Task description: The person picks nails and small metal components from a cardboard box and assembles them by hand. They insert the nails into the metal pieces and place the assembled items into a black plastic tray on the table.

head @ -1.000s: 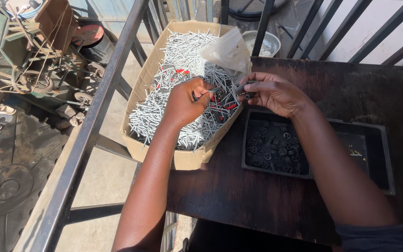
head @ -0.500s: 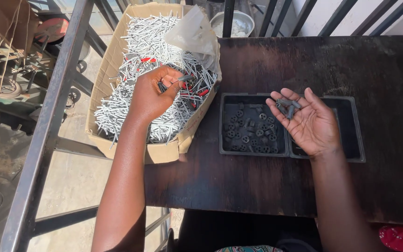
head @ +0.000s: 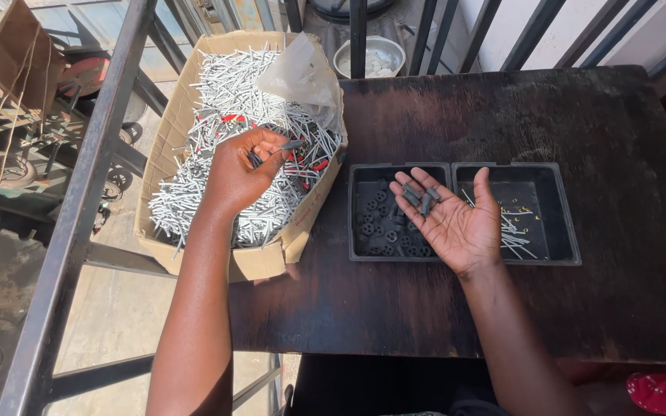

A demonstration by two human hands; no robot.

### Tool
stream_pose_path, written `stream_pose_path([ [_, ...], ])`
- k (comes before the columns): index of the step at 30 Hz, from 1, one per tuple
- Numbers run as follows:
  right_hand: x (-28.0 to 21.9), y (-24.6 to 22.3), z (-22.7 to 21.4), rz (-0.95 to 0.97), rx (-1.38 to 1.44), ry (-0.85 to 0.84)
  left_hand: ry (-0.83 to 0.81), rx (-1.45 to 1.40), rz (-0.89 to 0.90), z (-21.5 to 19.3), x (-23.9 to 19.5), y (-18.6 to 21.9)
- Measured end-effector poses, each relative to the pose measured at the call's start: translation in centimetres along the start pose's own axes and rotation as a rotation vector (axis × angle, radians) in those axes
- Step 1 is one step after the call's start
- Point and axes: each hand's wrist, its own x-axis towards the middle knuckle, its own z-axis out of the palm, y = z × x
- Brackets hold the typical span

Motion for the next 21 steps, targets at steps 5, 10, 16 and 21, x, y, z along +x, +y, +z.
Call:
stream_pose_path([
  [5,-0.2,-1.7,0.1,-0.106,-0.183,0.046,-0.007,0.003,0.014,0.0,-0.1,0.2],
  [10,-0.4,-1.6,0.5,-0.105,-0.516,0.144,-0.008,-0.001,0.022,-0.2,0.2,0.0],
  [16,-1.6,-1.0,0.8,-0.128,-0.665,0.090,-0.050,-0.014,0.000,-0.1,-0.7,0.2],
  [21,-0.7,0.5,1.6,-0.324,-0.841,0.196,-0.139,-0.114,0.056,0.0,-0.7,1.9],
])
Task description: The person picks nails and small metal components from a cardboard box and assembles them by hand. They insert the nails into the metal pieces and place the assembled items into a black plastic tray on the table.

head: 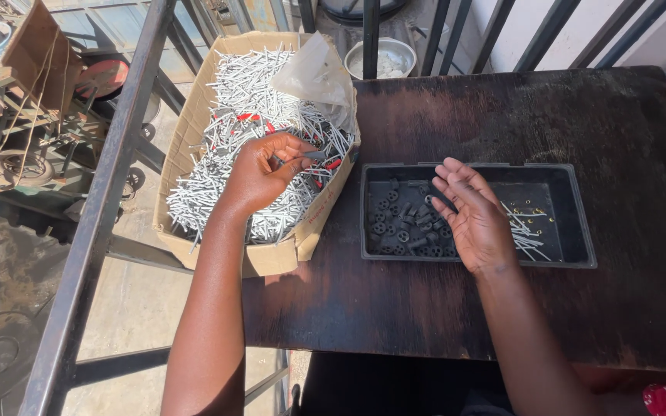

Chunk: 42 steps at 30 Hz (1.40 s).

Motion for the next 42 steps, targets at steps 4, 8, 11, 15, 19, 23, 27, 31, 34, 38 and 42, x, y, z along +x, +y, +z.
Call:
stream_pose_path([
  [4,2.2,2.2,3.4,-0.058,-0.121,-0.211,-0.005,-0.028,0.014,0.1,-0.1,-1.7],
  [8,5.7,3.9,7.6,-0.308,-0.306,-0.424,-0.026,-0.045,0.029,0.2,-0.1,-1.4],
  [11,7.3,4.6,9.7,-0.375,-0.354,-0.492,-0.043,-0.024,0.022,0.3,0.0,-1.4],
  [15,8.4,5.1,10.0,-0.267,-0.283,-0.509,-0.040,-0.021,0.020,0.1,-0.1,-0.9],
  [19,9.4,5.5,9.2,-0.106,-0.145,-0.525,-0.048,-0.082,0.037,0.5,0.2,-1.4],
  [23,8.3,4.6,10.0,0.005,-0.068,-0.523,0.006,-0.092,0.038,0.5,0.1,-1.6],
  [27,9.0,5.4,10.5,-0.090,-0.100,-0.469,0.080,-0.089,0.047,1.3,0.8,-2.8],
  [31,8.3,4.2,12.1,-0.282,-0.240,-0.485,0.126,-0.043,0.049,0.9,1.1,-4.6],
  [34,8.5,3.6,13.1,-0.524,-0.362,-0.536,0.160,-0.014,0.057,0.0,0.7,-3.1],
  [38,7.7,1.5,14.5,-0.721,-0.592,-0.529,0.243,0.010,0.123,0.0,1.3,-4.0],
  [42,8.6,-0.4,15.0,-0.653,-0.666,-0.661,0.309,-0.029,0.040,-0.1,1.4,-6.1],
])
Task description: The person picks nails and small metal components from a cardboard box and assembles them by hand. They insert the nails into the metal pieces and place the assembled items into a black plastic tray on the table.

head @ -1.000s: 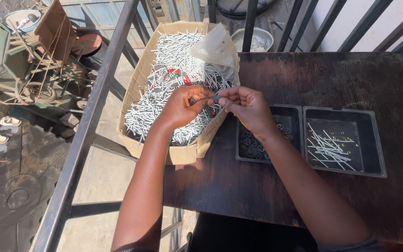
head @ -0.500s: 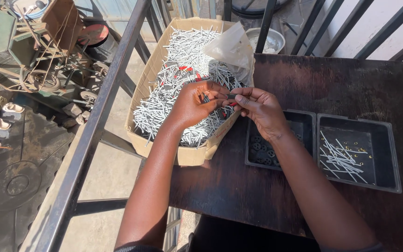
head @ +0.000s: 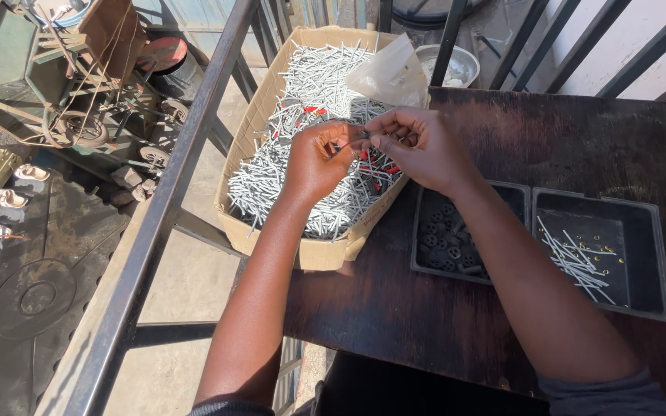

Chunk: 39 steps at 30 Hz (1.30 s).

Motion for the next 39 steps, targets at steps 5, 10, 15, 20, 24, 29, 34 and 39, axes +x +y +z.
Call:
stream_pose_path([
  [5,0.9,0.8,-0.4,0.114,-0.534,-0.208,0.026,-0.073,-0.068,-0.5,0.0,2.7],
  [10,1.6,2.9,0.9,0.172,-0.818,-0.353,0.015,-0.125,-0.133,-0.6,-0.5,2.7],
  [15,1.4,3.7,0.4,0.221,-0.629,-0.290,-0.009,-0.172,-0.182,-0.6,-0.6,2.8],
  [20,0.5,2.1,-2.0,0.299,-0.461,-0.280,0.008,-0.274,-0.250,-0.9,0.2,1.8],
  [24,-0.7,4.0,-3.3,0.265,0.000,-0.143,0.024,-0.421,-0.391,-1.2,0.3,3.1],
  [29,-3.6,5.8,-2.9,0.261,0.155,0.021,-0.016,-0.511,-0.437,0.7,0.6,3.9],
  [34,-4.2,0.5,-2.1,0.101,-0.044,0.102,-0.062,-0.338,-0.187,2.1,0.8,1.5],
  [39,-3.3,0.0,-1.8,0.013,-0.160,0.121,-0.118,-0.323,-0.099,2.1,0.4,0.4],
])
